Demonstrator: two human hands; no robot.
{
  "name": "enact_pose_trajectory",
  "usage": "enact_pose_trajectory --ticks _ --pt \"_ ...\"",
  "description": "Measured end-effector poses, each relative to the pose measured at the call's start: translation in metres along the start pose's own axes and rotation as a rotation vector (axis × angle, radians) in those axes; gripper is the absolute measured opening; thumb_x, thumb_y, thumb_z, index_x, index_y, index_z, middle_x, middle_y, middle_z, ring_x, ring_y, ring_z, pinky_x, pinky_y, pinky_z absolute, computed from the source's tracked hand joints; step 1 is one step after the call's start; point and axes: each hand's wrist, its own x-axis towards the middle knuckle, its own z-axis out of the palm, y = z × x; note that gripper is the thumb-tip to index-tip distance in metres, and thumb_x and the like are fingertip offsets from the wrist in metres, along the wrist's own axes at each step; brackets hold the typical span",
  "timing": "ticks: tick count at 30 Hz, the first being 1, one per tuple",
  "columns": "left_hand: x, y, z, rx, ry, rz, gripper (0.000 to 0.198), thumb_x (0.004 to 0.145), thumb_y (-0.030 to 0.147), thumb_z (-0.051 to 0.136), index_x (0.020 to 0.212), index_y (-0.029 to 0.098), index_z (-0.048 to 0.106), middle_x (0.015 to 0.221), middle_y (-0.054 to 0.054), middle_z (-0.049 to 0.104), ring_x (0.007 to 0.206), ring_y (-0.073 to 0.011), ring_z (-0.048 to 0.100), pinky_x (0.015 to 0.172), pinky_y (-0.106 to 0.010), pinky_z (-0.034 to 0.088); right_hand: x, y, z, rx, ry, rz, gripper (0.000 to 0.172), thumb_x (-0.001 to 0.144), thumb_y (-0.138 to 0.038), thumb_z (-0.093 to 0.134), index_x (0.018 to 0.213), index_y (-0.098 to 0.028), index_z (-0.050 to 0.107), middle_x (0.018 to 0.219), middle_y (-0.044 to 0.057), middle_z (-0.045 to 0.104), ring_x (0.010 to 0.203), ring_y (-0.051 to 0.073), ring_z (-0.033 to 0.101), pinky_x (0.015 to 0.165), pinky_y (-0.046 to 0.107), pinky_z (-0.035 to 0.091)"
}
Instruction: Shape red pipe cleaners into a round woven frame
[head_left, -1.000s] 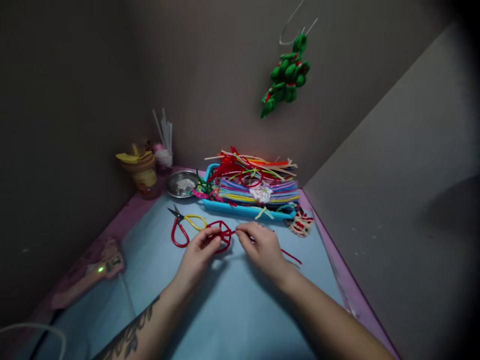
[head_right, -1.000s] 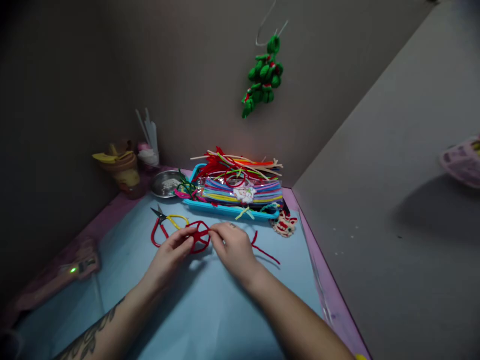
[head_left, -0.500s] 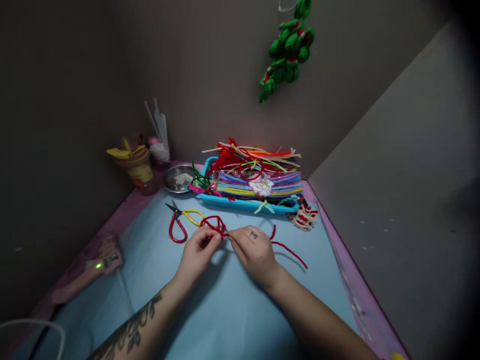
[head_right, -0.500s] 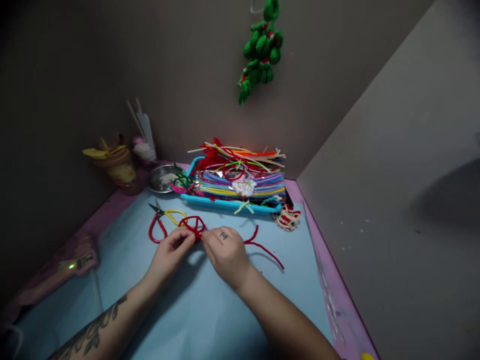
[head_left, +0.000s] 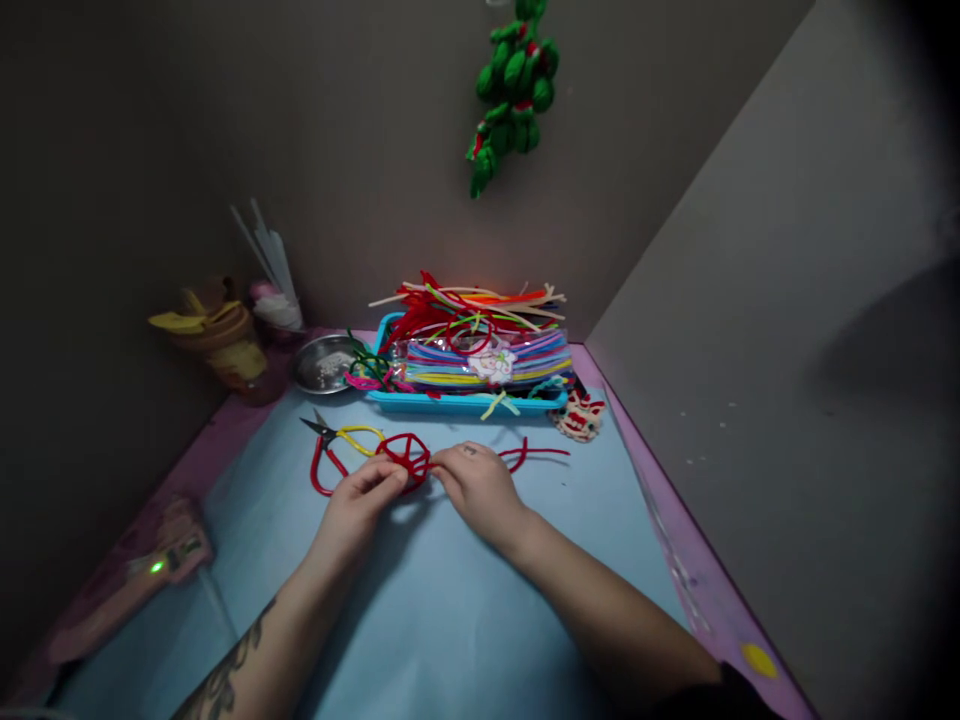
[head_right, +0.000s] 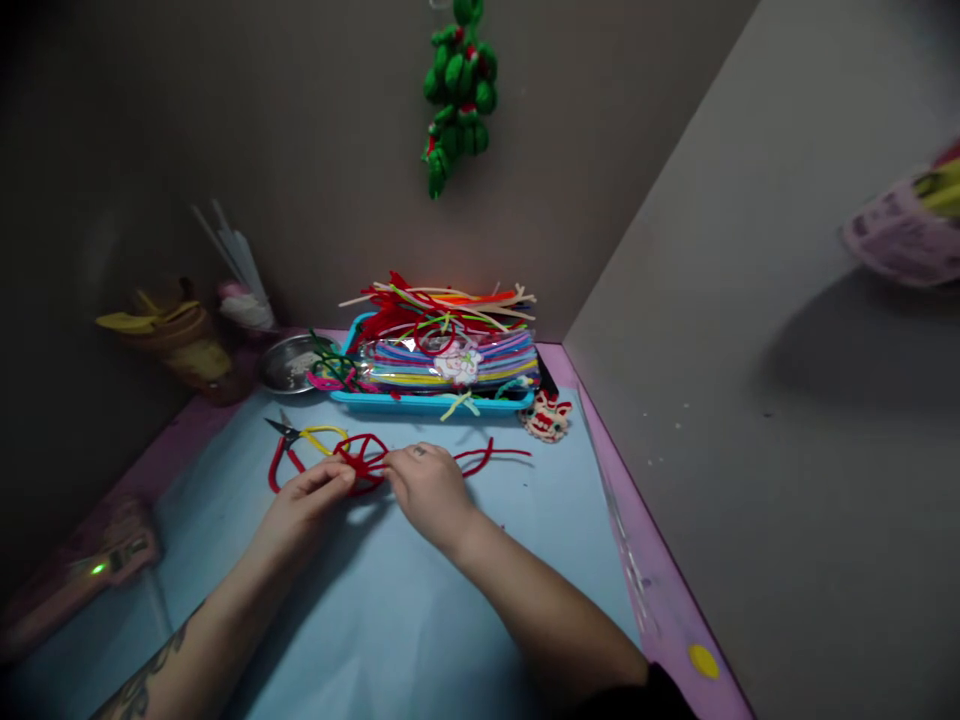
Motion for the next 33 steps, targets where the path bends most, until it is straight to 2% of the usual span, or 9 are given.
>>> enact_pose_trajectory --ticks 3,6,13,16,18,22,25,28,33 --pt "0.002 0.006 -0.002 -0.002 0.066 0.040 0.021 0.059 0.034 0.083 0.065 0.016 0.072 0.071 -0.004 0.063 0.070 -0.0164 0.053 0.066 -0.025 0.043 0.004 -0.005 -0.009 0.069 0.021 0.012 0.022 0.089 -0.026 0.060 0.110 -0.020 0.065 0.103 0.008 0.073 0.098 0.024 0.063 0.087 0.037 0.050" --pt "0.003 0.018 -0.006 -0.042 0.120 0.062 0.029 0.058 0.039 0.084 0.069 0.015 0.071 0.071 -0.002 0.063 0.068 -0.0140 0.053 0.064 -0.023 0.042 0.010 -0.003 -0.033 0.145 0.135 0.001 0.027 0.091 -0.023 0.055 0.116 -0.019 0.062 0.109 0.010 0.071 0.103 0.023 0.062 0.092 0.038 0.050" --pt "-0.009 0.070 -0.028 -0.125 0.248 0.086 0.036 0.047 0.036 0.086 0.070 0.015 0.068 0.070 0.001 0.066 0.065 -0.0121 0.055 0.060 -0.021 0.042 0.005 0.018 -0.107 0.236 0.403 0.196 0.018 0.090 -0.031 0.056 0.097 -0.020 0.068 0.096 0.007 0.072 0.091 0.021 0.067 0.082 0.035 0.052" --pt "-0.016 0.091 -0.025 -0.112 0.222 0.130 0.031 0.050 0.033 0.085 0.069 0.016 0.068 0.068 0.001 0.065 0.064 -0.0109 0.055 0.061 -0.021 0.042 0.003 0.009 -0.127 0.197 0.473 0.179 0.017 0.091 -0.031 0.056 0.094 -0.021 0.069 0.093 0.006 0.072 0.089 0.021 0.066 0.082 0.036 0.051" --pt "-0.017 0.101 -0.011 -0.060 0.161 0.194 0.028 0.055 0.033 0.084 0.071 0.016 0.068 0.070 0.001 0.065 0.065 -0.0115 0.055 0.060 -0.022 0.042 0.009 -0.009 -0.135 0.158 0.473 0.083 0.015 0.091 -0.030 0.056 0.096 -0.021 0.068 0.096 0.006 0.071 0.093 0.022 0.065 0.085 0.038 0.051" --pt "-0.008 0.113 0.035 0.060 0.010 0.423 0.018 0.073 0.035 0.072 0.071 0.018 0.068 0.074 0.001 0.063 0.070 -0.0124 0.055 0.067 -0.024 0.043 0.037 -0.047 -0.139 0.064 0.363 -0.183 0.027 0.089 -0.026 0.060 0.115 -0.020 0.062 0.116 0.010 0.068 0.112 0.024 0.059 0.099 0.042 0.045" --pt "0.003 0.113 0.061 0.173 -0.047 0.606 0.016 0.077 0.033 0.070 0.069 0.019 0.069 0.081 -0.001 0.063 0.087 -0.0157 0.057 0.081 -0.026 0.043 0.056 -0.055 -0.133 0.028 0.356 -0.146 0.034 0.087 -0.022 0.062 0.121 -0.019 0.059 0.126 0.012 0.063 0.120 0.025 0.053 0.104 0.043 0.041" --pt "0.016 0.105 0.065 0.266 -0.090 0.694 0.013 0.079 0.031 0.069 0.073 0.020 0.071 0.091 -0.002 0.063 0.100 -0.0183 0.056 0.090 -0.028 0.041 0.062 -0.044 -0.120 0.125 0.300 -0.059 0.020 0.088 -0.018 0.061 0.107 -0.021 0.066 0.104 0.006 0.071 0.098 0.021 0.064 0.089 0.035 0.049" --pt "0.034 0.091 0.057 0.241 -0.177 0.592 0.014 0.078 0.034 0.071 0.072 0.021 0.071 0.100 -0.004 0.061 0.106 -0.0210 0.056 0.092 -0.030 0.042 0.064 -0.023 -0.098 0.279 0.285 -0.025 0.011 0.086 -0.013 0.062 0.091 -0.020 0.070 0.086 0.001 0.071 0.081 0.014 0.065 0.075 0.026 0.049"
